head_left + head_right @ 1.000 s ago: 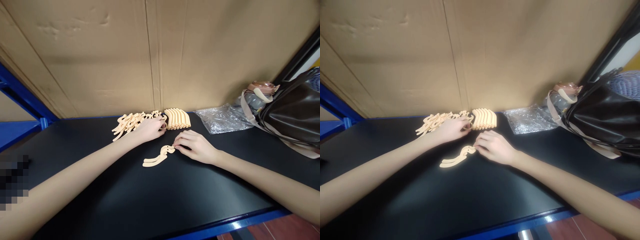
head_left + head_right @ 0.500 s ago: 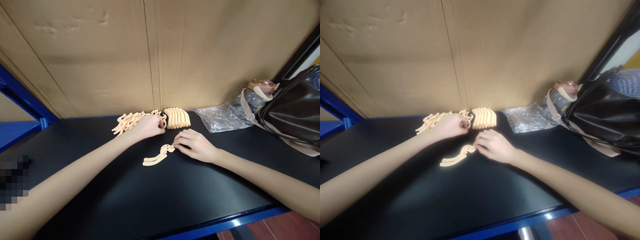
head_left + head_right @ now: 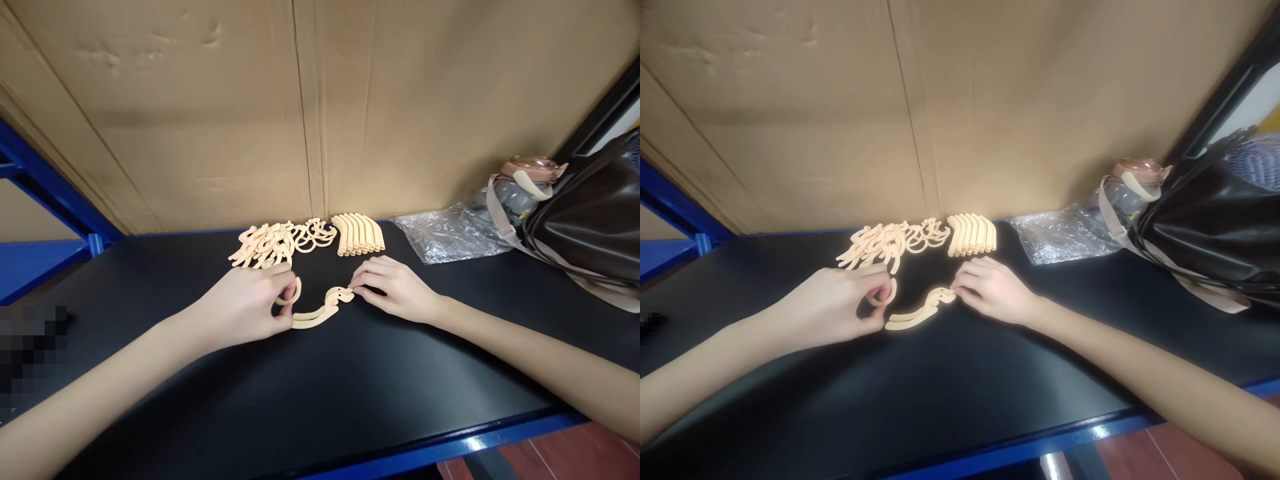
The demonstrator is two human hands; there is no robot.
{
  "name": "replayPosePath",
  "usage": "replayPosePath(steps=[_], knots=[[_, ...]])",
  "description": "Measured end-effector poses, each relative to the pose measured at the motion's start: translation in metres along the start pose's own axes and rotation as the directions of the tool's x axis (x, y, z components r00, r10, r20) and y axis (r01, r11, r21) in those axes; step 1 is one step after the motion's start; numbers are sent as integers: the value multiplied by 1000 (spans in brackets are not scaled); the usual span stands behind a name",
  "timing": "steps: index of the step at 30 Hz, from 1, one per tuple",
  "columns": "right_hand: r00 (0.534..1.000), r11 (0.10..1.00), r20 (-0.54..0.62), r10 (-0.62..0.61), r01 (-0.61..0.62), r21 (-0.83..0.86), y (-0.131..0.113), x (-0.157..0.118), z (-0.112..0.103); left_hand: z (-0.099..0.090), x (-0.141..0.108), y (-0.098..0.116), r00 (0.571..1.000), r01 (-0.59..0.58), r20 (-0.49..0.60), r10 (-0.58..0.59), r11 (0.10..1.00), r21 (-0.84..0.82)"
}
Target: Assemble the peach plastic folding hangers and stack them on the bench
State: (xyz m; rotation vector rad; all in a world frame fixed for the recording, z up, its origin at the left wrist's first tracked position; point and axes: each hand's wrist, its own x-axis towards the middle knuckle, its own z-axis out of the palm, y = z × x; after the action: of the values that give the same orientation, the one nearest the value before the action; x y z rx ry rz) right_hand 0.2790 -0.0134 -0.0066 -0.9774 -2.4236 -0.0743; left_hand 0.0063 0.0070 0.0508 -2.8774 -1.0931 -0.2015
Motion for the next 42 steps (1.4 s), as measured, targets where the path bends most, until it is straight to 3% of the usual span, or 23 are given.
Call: replayPosePath(steps=[5,11,14,17,19,24,30,35,42], knots=[[1000,1000,-6,7,-7,-2,0,0,1,-2,-26,-17,984,-25,175,35,998,-62],[999,999,-35,18,-19,-29,2,3,-1,-3,-36,-32,973,28,230,10,986,-161],[981,981,-139,138,-155,-118,14,4,-6,-2,-38,-36,969,38,244,26,966,-254],[912,902,-264,315,-374,-215,35,2,-11,-1,-38,-38,966,41,255,42,950,-311],[877,858,-289,385,-455,-240,52,-1,-13,0,-37,-38,964,43,262,48,942,-333],[873,857,-238,425,-473,-205,79,-6,-9,2,-36,-36,958,64,283,53,919,-389],[922,903,-70,382,-388,-185,79,-5,-1,0,-34,-35,944,132,328,23,887,-442],[909,885,-60,412,-415,-211,80,-7,1,5,-33,-41,945,178,328,-7,850,-495],[895,861,-54,443,-441,-252,80,-7,-2,16,-30,-50,968,167,247,-30,816,-554]])
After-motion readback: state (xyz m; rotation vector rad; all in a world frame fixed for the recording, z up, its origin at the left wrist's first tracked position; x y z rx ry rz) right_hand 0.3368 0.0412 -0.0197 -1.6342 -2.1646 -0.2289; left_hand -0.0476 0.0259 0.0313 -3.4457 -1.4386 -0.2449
